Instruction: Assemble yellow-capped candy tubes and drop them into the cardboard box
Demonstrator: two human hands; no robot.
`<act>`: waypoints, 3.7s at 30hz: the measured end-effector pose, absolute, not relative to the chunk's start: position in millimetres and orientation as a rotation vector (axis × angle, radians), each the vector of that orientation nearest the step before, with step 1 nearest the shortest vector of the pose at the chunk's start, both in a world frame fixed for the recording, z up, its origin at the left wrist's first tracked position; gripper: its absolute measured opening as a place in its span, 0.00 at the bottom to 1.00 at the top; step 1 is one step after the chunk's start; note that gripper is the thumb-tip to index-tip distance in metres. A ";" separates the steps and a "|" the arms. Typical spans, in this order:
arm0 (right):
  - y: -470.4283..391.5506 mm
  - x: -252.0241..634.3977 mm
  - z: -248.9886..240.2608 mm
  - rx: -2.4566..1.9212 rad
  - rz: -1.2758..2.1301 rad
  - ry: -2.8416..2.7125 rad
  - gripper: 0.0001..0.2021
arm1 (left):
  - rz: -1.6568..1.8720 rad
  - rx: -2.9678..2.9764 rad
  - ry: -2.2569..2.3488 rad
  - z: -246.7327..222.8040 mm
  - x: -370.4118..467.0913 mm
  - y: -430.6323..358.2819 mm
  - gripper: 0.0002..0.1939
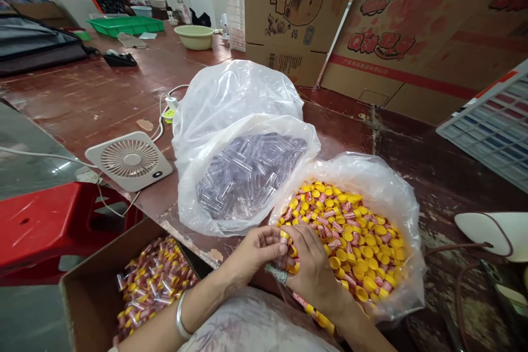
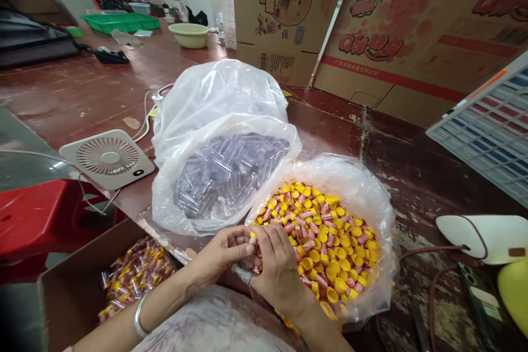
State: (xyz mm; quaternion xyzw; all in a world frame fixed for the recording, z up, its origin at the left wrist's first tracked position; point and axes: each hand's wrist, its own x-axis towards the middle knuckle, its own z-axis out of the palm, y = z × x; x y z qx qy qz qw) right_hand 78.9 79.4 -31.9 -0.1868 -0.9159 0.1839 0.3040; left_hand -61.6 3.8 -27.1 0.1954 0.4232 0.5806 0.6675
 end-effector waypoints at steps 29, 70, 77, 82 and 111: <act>105.9 109.7 2.3 -0.697 1.158 -1.971 0.12 | 1.086 1.275 1.847 14.5 -162.9 -27.3 0.18; 138.0 157.5 -19.2 -0.880 0.422 -2.622 0.14 | -0.023 1.756 2.755 -6.5 -203.2 -15.7 0.18; 124.1 159.1 -24.9 -0.913 0.429 -2.685 0.15 | 0.000 1.876 2.764 -19.2 -205.1 -3.7 0.16; 110.0 141.9 -24.4 -0.825 0.472 -2.786 0.20 | 0.300 1.789 2.866 -10.1 -210.1 -11.6 0.16; 91.7 81.5 -5.1 -0.687 1.669 -1.565 0.11 | 1.373 0.573 1.037 -19.0 -82.8 3.2 0.16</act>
